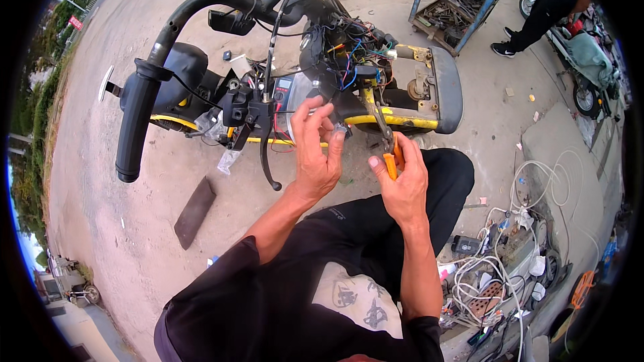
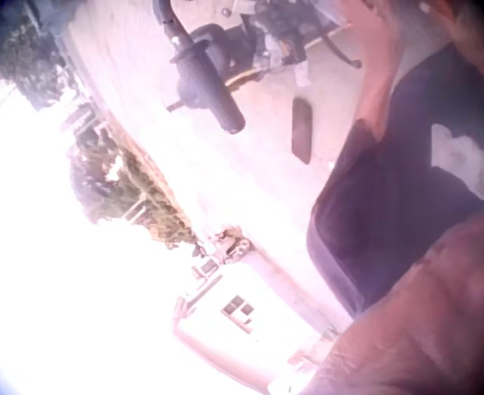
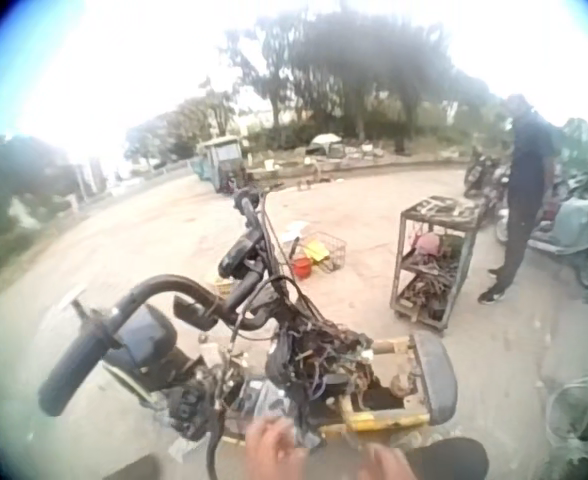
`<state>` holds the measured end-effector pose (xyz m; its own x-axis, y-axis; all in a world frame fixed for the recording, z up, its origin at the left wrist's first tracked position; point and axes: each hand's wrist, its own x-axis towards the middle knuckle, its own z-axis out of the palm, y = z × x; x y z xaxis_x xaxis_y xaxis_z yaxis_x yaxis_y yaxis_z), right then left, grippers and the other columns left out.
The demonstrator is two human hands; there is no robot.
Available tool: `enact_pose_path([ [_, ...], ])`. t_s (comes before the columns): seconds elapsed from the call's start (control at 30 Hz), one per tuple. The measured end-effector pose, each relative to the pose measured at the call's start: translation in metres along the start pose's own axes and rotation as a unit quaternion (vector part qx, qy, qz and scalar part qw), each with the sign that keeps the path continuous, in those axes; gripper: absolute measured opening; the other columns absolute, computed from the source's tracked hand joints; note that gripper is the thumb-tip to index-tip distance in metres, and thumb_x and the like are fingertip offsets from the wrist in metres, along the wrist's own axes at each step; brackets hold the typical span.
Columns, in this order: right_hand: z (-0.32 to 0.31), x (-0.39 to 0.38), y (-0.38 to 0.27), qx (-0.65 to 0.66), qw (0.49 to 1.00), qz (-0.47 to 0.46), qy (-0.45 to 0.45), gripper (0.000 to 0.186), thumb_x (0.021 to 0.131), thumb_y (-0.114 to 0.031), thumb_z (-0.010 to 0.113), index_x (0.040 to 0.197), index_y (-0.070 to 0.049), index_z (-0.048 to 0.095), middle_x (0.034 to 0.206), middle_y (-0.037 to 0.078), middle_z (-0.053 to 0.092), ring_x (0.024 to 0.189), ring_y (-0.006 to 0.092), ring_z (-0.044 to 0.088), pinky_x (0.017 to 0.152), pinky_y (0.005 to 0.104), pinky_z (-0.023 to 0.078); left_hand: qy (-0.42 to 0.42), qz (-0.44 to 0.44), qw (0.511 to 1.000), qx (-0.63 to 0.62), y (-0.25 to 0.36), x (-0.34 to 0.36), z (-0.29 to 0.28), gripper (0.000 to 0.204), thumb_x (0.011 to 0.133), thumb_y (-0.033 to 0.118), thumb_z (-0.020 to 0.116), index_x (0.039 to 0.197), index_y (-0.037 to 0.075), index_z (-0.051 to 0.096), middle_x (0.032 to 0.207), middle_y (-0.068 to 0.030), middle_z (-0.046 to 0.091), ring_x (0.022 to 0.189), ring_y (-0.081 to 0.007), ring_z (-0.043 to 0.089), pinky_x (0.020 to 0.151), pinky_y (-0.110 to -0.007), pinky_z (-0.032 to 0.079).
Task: The person repairs the wiring of a yellow electric scooter. They use pliers to strip wires, a screwdriver to adjust a small black component, and electrical tape to insulate connections.
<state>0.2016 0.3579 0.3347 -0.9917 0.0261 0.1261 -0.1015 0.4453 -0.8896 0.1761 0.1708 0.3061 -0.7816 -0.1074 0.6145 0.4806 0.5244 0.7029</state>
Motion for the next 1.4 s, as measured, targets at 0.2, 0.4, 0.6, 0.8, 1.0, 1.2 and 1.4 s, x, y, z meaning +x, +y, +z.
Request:
enact_pose_path([
  [0.2, -0.027, 0.074, -0.054, -0.307, 0.927, -0.214, 0.017, 0.058, 0.087, -0.026, 0.084, 0.136, -0.005, 0.06, 0.113, 0.011, 0.059, 0.105, 0.0323, 0.059, 0.087, 0.046, 0.046, 0.088, -0.193, 0.966, -0.151, -0.008, 0.048, 0.035, 0.06, 0.111, 0.021, 0.064, 0.156, -0.004, 0.033, 0.153, -0.0156, 0.04, 0.095, -0.0104, 0.06, 0.079, -0.025, 0.053],
  [0.4, -0.019, 0.13, -0.078, -0.377, 0.876, -0.302, 0.013, 0.055, 0.083, -0.02, 0.084, 0.132, -0.007, 0.062, 0.114, 0.009, 0.059, 0.108, 0.0296, 0.058, 0.09, 0.0444, 0.043, 0.151, -0.262, 0.928, -0.219, -0.014, 0.076, 0.036, 0.05, 0.109, 0.017, 0.067, 0.147, -0.004, 0.041, 0.13, -0.0104, 0.05, 0.083, -0.0087, 0.063, 0.068, -0.024, 0.05],
  [0.6, -0.009, 0.153, -0.083, -0.409, 0.854, -0.321, -0.01, 0.056, 0.081, -0.02, 0.083, 0.131, -0.006, 0.063, 0.114, 0.009, 0.06, 0.109, 0.0295, 0.059, 0.089, 0.0447, 0.043, 0.152, -0.281, 0.937, -0.14, -0.031, 0.084, 0.03, 0.027, 0.107, 0.016, 0.071, 0.124, -0.003, 0.06, 0.112, -0.0037, 0.06, 0.084, -0.0074, 0.066, 0.07, -0.022, 0.052],
  [0.8, -0.005, 0.163, -0.096, -0.448, 0.828, -0.335, -0.049, 0.059, 0.083, -0.027, 0.084, 0.135, -0.006, 0.063, 0.114, 0.009, 0.061, 0.106, 0.0292, 0.058, 0.087, 0.0431, 0.042, 0.195, -0.252, 0.936, -0.147, -0.026, 0.087, 0.034, 0.016, 0.102, 0.007, 0.076, 0.107, -0.003, 0.065, 0.106, -0.003, 0.059, 0.083, -0.0069, 0.065, 0.073, -0.023, 0.054],
  [1.0, 0.003, 0.169, -0.103, -0.491, 0.8, -0.333, -0.088, 0.055, 0.084, -0.026, 0.082, 0.131, -0.004, 0.065, 0.116, 0.008, 0.063, 0.107, 0.0283, 0.058, 0.088, 0.0428, 0.042, 0.225, -0.194, 0.944, -0.143, -0.028, 0.086, 0.038, 0.012, 0.098, -0.002, 0.076, 0.102, -0.002, 0.065, 0.102, -0.0024, 0.058, 0.08, -0.0066, 0.061, 0.071, -0.023, 0.052],
  [1.2, 0.006, 0.175, -0.113, -0.503, 0.789, -0.326, -0.131, 0.039, 0.081, -0.017, 0.078, 0.116, -0.003, 0.068, 0.111, 0.011, 0.066, 0.105, 0.0305, 0.063, 0.086, 0.0446, 0.045, 0.233, -0.116, 0.965, -0.013, -0.035, 0.082, 0.038, 0.013, 0.091, -0.009, 0.077, 0.1, -0.001, 0.07, 0.089, -0.0019, 0.056, 0.071, -0.0083, 0.051, 0.062, -0.026, 0.043],
  [1.4, 0.009, 0.185, -0.113, -0.478, 0.796, -0.333, -0.163, 0.025, 0.079, -0.012, 0.072, 0.101, -0.001, 0.07, 0.106, 0.014, 0.068, 0.105, 0.0337, 0.067, 0.085, 0.0484, 0.047, 0.233, -0.085, 0.969, 0.004, -0.037, 0.082, 0.036, 0.016, 0.089, -0.011, 0.079, 0.101, -0.001, 0.073, 0.085, -0.0023, 0.057, 0.069, -0.0096, 0.051, 0.061, -0.026, 0.042],
])
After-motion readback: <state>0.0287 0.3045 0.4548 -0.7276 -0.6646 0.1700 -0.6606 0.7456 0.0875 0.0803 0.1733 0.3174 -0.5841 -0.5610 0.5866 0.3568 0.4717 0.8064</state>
